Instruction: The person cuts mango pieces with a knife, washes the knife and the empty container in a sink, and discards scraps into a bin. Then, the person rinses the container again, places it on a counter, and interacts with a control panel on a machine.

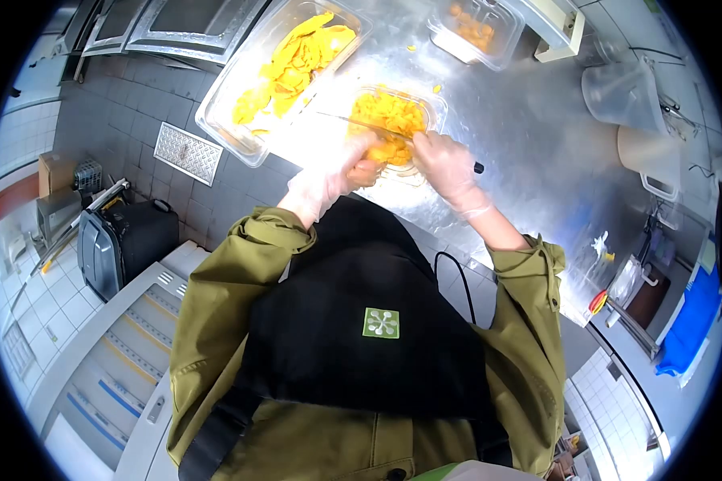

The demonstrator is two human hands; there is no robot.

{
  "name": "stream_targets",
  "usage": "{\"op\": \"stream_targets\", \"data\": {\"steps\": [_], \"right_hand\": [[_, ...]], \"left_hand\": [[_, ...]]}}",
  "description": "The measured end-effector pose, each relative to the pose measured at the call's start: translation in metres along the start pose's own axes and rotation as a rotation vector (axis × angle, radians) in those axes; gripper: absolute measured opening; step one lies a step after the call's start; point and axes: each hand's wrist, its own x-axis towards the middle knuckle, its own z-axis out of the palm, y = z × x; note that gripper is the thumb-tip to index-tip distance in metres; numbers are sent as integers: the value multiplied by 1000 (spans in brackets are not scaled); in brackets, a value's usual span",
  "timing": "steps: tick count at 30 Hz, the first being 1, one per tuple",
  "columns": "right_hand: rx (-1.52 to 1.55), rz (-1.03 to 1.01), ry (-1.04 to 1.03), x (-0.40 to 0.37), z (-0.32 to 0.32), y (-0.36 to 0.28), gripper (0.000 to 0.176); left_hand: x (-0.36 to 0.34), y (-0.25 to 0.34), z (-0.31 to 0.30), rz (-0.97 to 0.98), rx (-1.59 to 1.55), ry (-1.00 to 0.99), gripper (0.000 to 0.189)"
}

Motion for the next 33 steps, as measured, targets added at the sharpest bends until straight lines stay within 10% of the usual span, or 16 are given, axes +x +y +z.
{"op": "stream_targets", "data": {"steps": [13, 16, 22, 28, 33], "right_hand": [[233, 366, 17, 4, -14, -3, 17], [872, 690, 0, -7, -16, -13, 27], [1645, 917, 7, -21, -3, -27, 28], [1665, 854, 70, -16, -11, -33, 30], [1663, 880, 34, -19, -10, -28, 31]], "left_hand": [[0, -3, -2, 253, 641, -58, 12], [1, -9, 18, 434, 729, 278, 19], [21, -21, 5, 572, 485, 250, 23], [13, -11, 14, 685, 1064, 180, 6], [9, -14, 14, 637, 634, 80, 12]]}}
